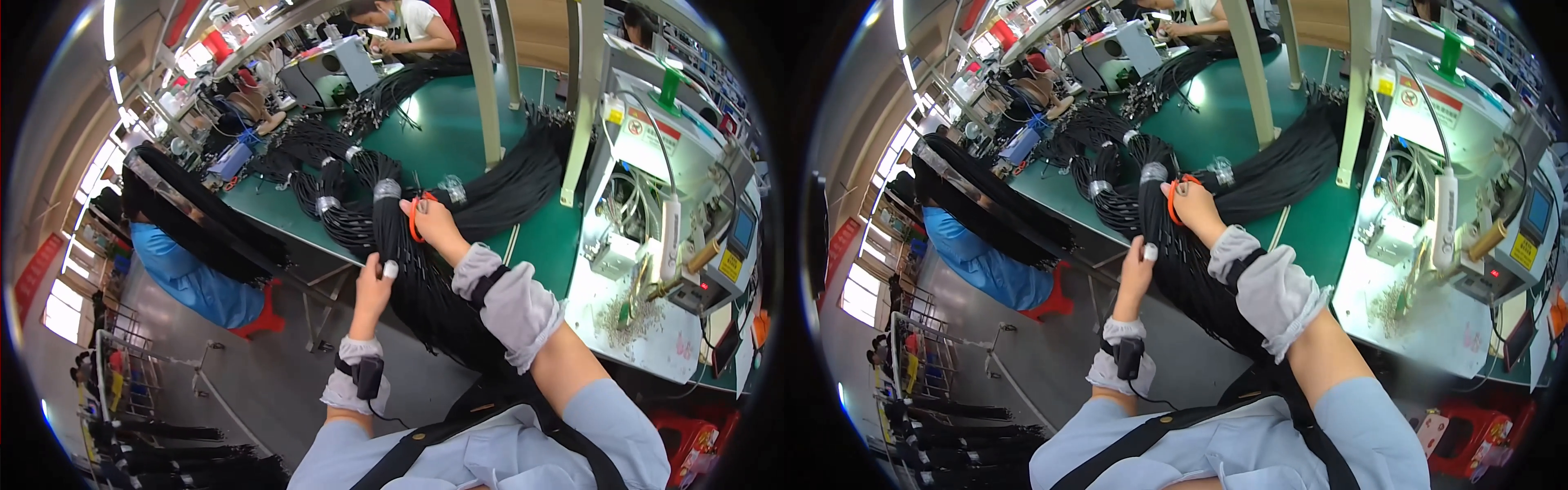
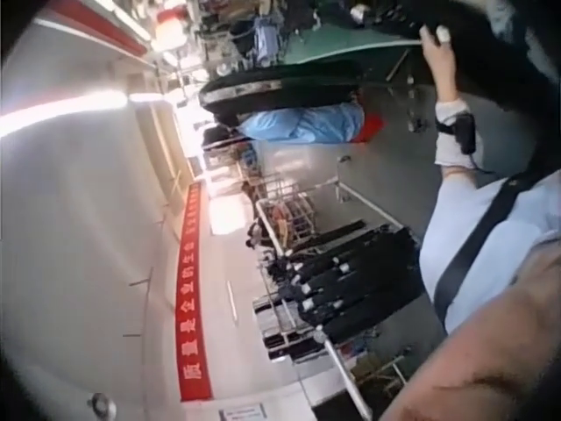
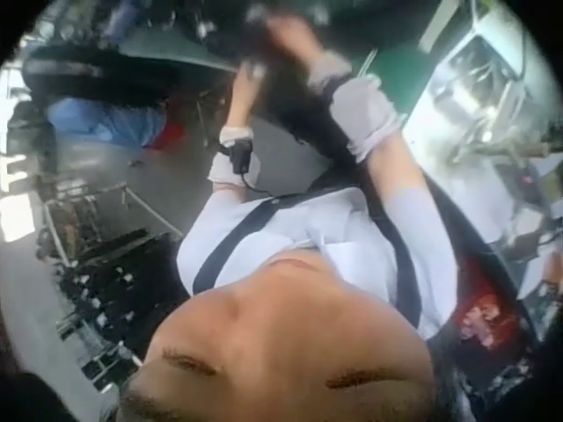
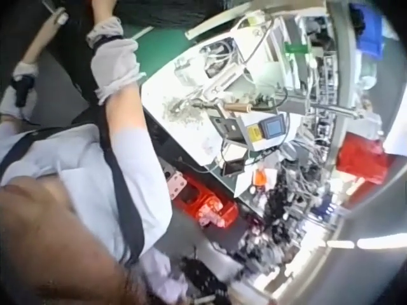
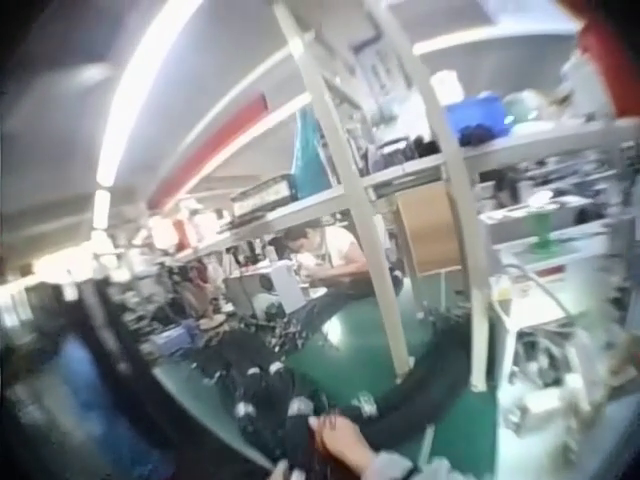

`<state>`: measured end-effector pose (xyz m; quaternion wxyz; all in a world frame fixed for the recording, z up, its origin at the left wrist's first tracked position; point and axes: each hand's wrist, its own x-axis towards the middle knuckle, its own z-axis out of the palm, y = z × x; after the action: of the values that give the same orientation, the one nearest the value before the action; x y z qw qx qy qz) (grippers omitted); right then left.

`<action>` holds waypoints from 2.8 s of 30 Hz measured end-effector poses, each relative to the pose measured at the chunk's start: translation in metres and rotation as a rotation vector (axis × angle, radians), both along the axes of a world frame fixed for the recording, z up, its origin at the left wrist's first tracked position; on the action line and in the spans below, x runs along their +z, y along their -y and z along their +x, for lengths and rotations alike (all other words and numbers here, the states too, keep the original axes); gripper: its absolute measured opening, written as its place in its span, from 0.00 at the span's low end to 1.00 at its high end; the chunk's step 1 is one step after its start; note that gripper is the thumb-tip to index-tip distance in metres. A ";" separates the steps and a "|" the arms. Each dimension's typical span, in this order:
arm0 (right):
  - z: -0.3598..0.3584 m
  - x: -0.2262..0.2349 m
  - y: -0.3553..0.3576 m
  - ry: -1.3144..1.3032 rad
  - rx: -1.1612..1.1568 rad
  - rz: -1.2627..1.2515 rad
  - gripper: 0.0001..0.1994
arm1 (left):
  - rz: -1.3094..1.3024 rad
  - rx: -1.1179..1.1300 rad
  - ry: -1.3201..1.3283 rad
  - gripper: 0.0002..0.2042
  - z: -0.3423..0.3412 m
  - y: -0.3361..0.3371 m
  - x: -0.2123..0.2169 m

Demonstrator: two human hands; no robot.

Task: The person trims the ends of wires with shears, then moves to a bundle of cables on the table. They cut the plastic wrap from the bundle using the shears and pull out individual cables to trim their ends.

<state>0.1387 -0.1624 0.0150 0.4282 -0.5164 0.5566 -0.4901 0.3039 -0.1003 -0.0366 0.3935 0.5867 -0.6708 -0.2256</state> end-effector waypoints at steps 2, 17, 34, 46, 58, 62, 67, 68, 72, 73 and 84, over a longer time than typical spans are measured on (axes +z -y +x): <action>0.002 0.004 0.025 -0.041 0.049 0.098 0.18 | 0.010 -0.041 -0.046 0.20 -0.009 -0.006 -0.004; -0.038 0.055 -0.026 1.332 -0.001 0.217 0.07 | 0.587 -0.850 -0.892 0.15 -0.082 -0.123 0.010; -0.046 0.051 -0.224 1.290 0.337 -0.741 0.28 | 0.569 0.148 -1.201 0.28 -0.058 -0.067 0.204; -0.082 0.039 -0.102 -0.128 0.024 -0.672 0.14 | 0.513 -0.279 -0.546 0.20 0.066 -0.044 0.209; -0.055 0.017 -0.076 -0.429 -0.352 -0.362 0.14 | 0.240 0.406 0.843 0.21 0.014 0.057 0.238; -0.037 -0.014 -0.071 0.093 -0.387 -0.484 0.11 | 0.422 0.036 0.758 0.14 0.061 0.147 0.161; -0.046 -0.017 -0.076 0.597 -0.415 -0.215 0.10 | 0.632 -0.393 0.626 0.07 0.088 0.341 0.115; -0.059 -0.021 -0.080 0.678 -0.492 -0.094 0.11 | 0.642 -0.423 0.635 0.07 0.072 0.341 0.113; -0.080 -0.010 -0.099 0.613 -0.171 0.347 0.14 | -0.573 -0.295 0.490 0.09 -0.034 0.193 0.188; -0.079 -0.011 -0.097 0.615 -0.175 0.358 0.14 | -0.468 -0.334 0.475 0.10 -0.068 0.148 0.191; -0.074 -0.021 -0.078 0.636 -0.329 0.175 0.25 | -0.037 -0.747 0.871 0.28 -0.117 0.068 0.124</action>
<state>0.0648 -0.0842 -0.0065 0.5379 -0.2033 0.5109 -0.6390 0.1871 -0.1678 0.0876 -0.0153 0.3417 -0.9367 -0.0751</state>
